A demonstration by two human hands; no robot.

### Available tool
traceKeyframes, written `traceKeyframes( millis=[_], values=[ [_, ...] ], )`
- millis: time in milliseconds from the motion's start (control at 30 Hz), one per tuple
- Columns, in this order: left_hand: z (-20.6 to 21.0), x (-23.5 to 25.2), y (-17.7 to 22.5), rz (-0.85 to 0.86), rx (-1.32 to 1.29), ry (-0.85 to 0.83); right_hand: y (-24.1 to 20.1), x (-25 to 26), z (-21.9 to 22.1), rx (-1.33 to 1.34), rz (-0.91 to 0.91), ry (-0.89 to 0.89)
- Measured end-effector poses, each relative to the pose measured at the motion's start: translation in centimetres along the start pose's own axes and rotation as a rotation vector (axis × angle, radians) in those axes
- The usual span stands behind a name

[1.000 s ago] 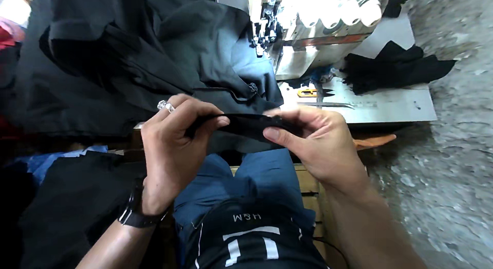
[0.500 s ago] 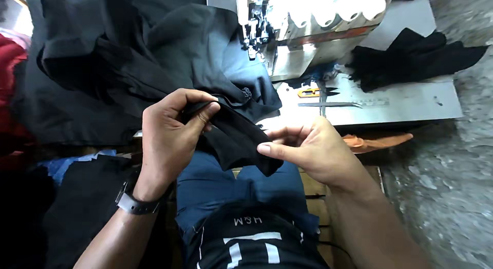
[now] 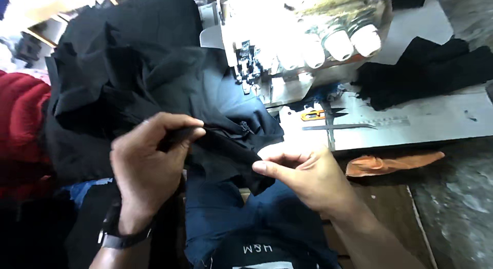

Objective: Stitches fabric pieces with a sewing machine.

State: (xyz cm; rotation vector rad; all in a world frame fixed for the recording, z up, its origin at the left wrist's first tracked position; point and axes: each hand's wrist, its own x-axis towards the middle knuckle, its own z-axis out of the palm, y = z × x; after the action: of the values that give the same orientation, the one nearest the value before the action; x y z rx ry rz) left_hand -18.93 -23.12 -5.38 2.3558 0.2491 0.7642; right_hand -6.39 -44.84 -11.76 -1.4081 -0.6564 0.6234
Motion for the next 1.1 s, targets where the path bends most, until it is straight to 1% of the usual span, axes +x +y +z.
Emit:
traceKeyframes(
  millis=[67, 133, 167, 233, 300, 400, 600, 700, 833, 900, 1000, 1100],
  values=[
    [0.7, 2.9, -0.2, 0.107, 0.108, 0.061, 0.3, 1.8, 0.0, -0.04, -0.031, 0.099],
    [2.9, 5.3, -1.6, 0.14, 0.189, 0.1, 1.4, 3.9, -0.8, -0.15, -0.023, 0.174],
    [4.3, 5.9, -2.5, 0.13, 0.194, 0.09, 2.1, 4.7, -1.3, -0.184, 0.012, 0.18],
    [6.6, 6.4, -4.2, 0.106, 0.157, 0.067, 3.4, 5.8, -2.3, -0.204, 0.093, 0.139],
    [7.8, 6.3, -5.2, 0.084, 0.103, 0.059, 4.3, 6.1, -2.8, -0.117, 0.155, 0.082],
    [8.0, 6.3, -5.9, 0.086, 0.076, 0.055, 4.5, 5.9, -3.0, -0.059, 0.186, 0.043],
    [8.6, 6.1, -6.5, 0.084, 0.089, 0.07, 4.3, 5.2, -2.7, -0.034, 0.159, 0.1],
    [8.7, 6.0, -6.4, 0.075, 0.101, 0.073, 4.2, 5.1, -2.5, -0.109, 0.116, 0.128],
    [8.6, 5.9, -6.3, 0.08, 0.118, 0.066, 4.7, 5.2, -2.4, -0.321, -0.012, 0.192],
    [8.6, 6.1, -6.5, 0.086, 0.133, 0.063, 4.9, 5.6, -2.6, -0.27, -0.012, 0.141],
    [8.6, 6.3, -6.4, 0.088, 0.158, 0.05, 5.0, 6.1, -2.7, -0.078, 0.048, 0.031],
    [7.8, 6.0, -5.7, 0.048, 0.198, 0.0, 4.7, 5.1, -1.9, -0.037, 0.099, 0.008]
  ],
)
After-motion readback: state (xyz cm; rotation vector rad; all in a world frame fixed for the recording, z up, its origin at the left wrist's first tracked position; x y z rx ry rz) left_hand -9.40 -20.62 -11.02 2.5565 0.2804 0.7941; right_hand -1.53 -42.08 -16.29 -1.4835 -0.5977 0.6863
